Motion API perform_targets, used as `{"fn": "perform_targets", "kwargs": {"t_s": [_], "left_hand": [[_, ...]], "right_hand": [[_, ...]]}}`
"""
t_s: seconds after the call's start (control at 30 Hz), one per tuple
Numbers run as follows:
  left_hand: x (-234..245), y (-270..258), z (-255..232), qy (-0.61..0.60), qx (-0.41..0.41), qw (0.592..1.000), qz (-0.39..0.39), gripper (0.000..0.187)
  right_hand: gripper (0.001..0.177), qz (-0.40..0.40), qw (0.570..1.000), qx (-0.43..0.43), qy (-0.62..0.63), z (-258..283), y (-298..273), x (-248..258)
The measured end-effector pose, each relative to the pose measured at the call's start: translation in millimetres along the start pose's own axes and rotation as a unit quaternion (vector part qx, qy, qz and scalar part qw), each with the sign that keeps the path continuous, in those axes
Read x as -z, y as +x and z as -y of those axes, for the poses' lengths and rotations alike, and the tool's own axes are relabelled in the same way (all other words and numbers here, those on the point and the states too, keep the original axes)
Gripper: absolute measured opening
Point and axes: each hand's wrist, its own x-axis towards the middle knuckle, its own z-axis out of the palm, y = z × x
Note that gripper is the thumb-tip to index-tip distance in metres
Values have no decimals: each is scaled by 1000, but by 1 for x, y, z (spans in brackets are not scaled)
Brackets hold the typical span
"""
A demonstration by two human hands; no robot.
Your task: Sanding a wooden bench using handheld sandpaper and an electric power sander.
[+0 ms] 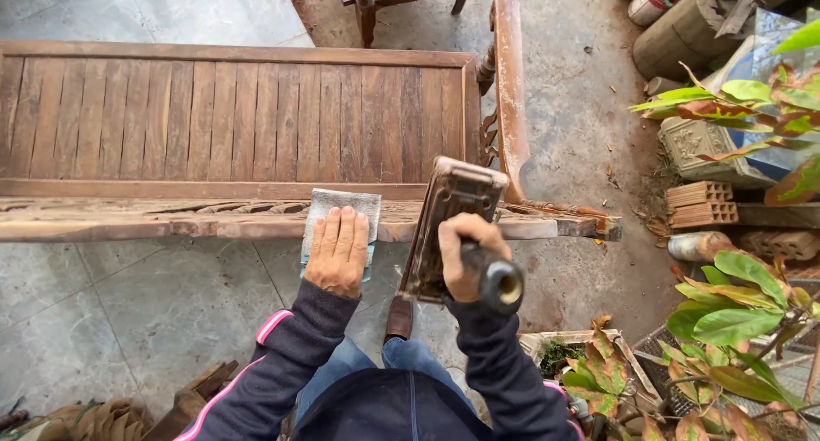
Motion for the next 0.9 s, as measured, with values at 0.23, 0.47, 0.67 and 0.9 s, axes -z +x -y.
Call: {"fn": "perform_targets", "kwargs": {"t_s": [0.23,0.47,0.67,0.9], "left_hand": [[4,1,-2,8,2,1000,-3,49],[-1,1,0,12,-5,1000,0,51],[-3,2,1,11,-7,1000,-21,50],[3,2,-1,5,-8,1000,-11,51]], "right_hand": [[13,33,996,12,-78,-19,14,85],[18,-25,999,-13,-38,9,-4,1],[18,-52,987,24,-153,-32,3,52],[14,-104,978,0,-180,-20,13,35]]}}
